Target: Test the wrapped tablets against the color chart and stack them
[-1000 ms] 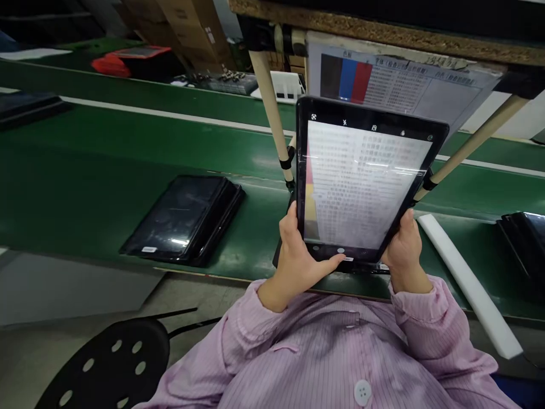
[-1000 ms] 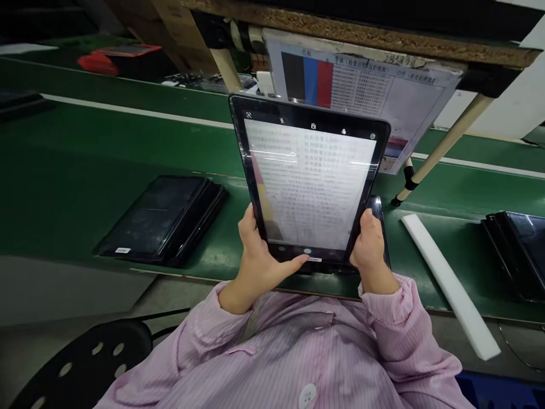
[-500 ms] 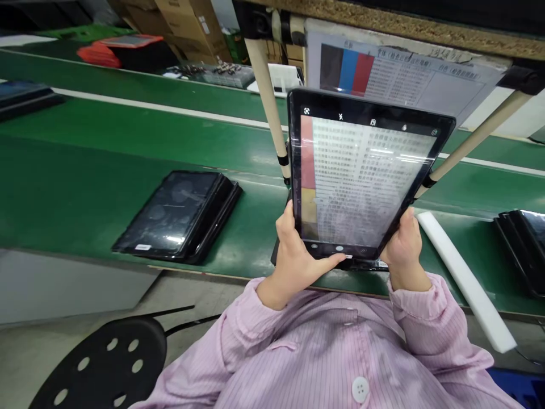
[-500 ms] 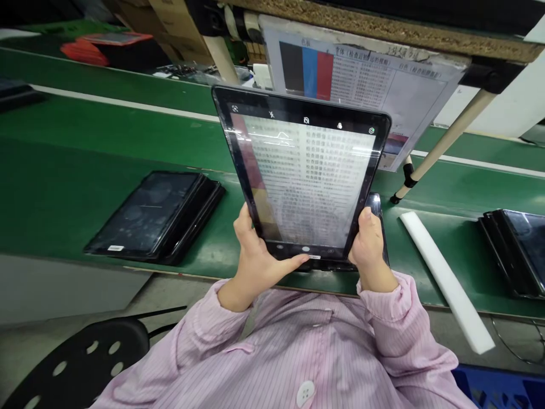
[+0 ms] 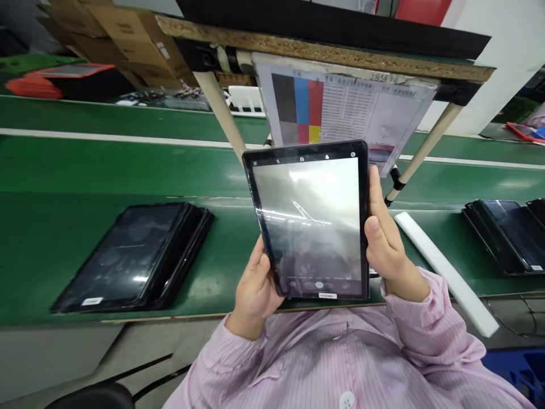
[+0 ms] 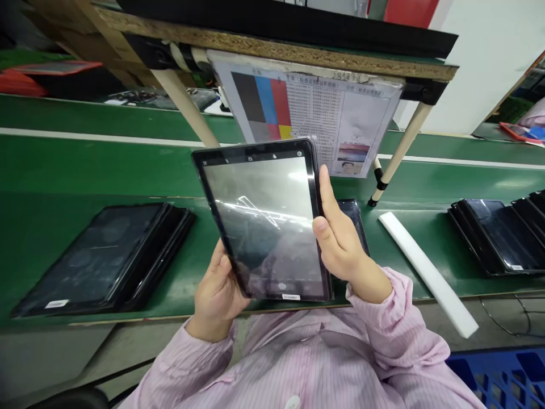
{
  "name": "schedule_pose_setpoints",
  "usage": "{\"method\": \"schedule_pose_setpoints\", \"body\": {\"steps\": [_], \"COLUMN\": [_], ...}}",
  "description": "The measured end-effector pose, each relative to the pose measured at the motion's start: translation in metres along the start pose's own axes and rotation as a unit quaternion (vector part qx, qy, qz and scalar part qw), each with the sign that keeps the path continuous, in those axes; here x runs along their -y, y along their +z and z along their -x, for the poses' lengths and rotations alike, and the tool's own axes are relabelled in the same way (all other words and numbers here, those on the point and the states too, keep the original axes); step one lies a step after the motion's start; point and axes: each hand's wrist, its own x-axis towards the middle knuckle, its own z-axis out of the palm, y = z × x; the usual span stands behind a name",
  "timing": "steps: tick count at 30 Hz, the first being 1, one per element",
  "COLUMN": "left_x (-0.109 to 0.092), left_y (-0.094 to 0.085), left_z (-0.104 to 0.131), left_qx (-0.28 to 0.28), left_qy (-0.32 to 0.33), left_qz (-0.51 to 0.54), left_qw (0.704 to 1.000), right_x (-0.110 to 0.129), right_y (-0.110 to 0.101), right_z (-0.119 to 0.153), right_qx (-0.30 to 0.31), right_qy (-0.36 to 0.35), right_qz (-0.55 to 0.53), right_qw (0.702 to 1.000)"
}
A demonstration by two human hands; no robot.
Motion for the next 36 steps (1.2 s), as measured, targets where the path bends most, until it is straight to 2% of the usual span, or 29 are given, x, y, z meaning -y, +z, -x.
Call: {"method": "schedule_pose_setpoints", "body": {"steps": [6, 11, 14, 17, 20, 22, 26, 28, 30, 32, 33, 35, 36], "left_x": [0.005, -0.017, -0.034, -0.04, -0.033, -0.026, -0.024, -0.025, -0.021, -0.008, 0.002, 0.026, 0.039], "left_y": [-0.003, -0.001, -0.007, -0.024, -0.042, -0.05, -0.056, -0.051, -0.038, -0.017, -0.003, 0.025, 0.038], "left_z": [0.007, 0.012, 0.002, -0.017, -0.037, -0.047, -0.049, -0.041, -0.027, -0.01, -0.002, 0.01, 0.013], "left_qx": [-0.026, -0.067, -0.072, -0.109, -0.146, -0.158, -0.193, -0.211, -0.181, -0.071, 0.005, 0.143, 0.175], "left_qy": [-0.001, -0.019, -0.063, -0.092, -0.118, -0.123, -0.087, -0.027, 0.065, 0.117, 0.102, -0.008, -0.07], "left_qz": [-0.023, -0.045, -0.064, -0.081, -0.13, -0.175, -0.229, -0.281, -0.379, -0.454, -0.458, -0.425, -0.409], "left_qw": [0.999, 0.997, 0.993, 0.986, 0.974, 0.964, 0.95, 0.936, 0.905, 0.88, 0.883, 0.894, 0.893], "right_x": [-0.012, -0.032, -0.052, -0.081, -0.109, -0.12, -0.127, -0.129, -0.134, -0.14, -0.142, -0.145, -0.144], "right_y": [-0.002, -0.005, -0.023, -0.051, -0.074, -0.084, -0.095, -0.1, -0.102, -0.102, -0.101, -0.099, -0.098], "right_z": [-0.004, -0.004, 0.002, 0.021, 0.047, 0.063, 0.089, 0.097, 0.103, 0.106, 0.106, 0.104, 0.103], "right_qx": [0.016, 0.039, -0.031, -0.105, -0.097, -0.076, -0.067, -0.072, -0.069, -0.056, -0.047, -0.032, -0.025], "right_qy": [0.006, 0.074, 0.139, 0.214, 0.284, 0.314, 0.361, 0.381, 0.397, 0.401, 0.398, 0.391, 0.39], "right_qz": [0.011, -0.06, -0.065, 0.046, 0.172, 0.214, 0.231, 0.227, 0.201, 0.155, 0.132, 0.102, 0.096], "right_qw": [1.0, 0.995, 0.988, 0.97, 0.938, 0.922, 0.901, 0.893, 0.893, 0.901, 0.906, 0.914, 0.915]}}
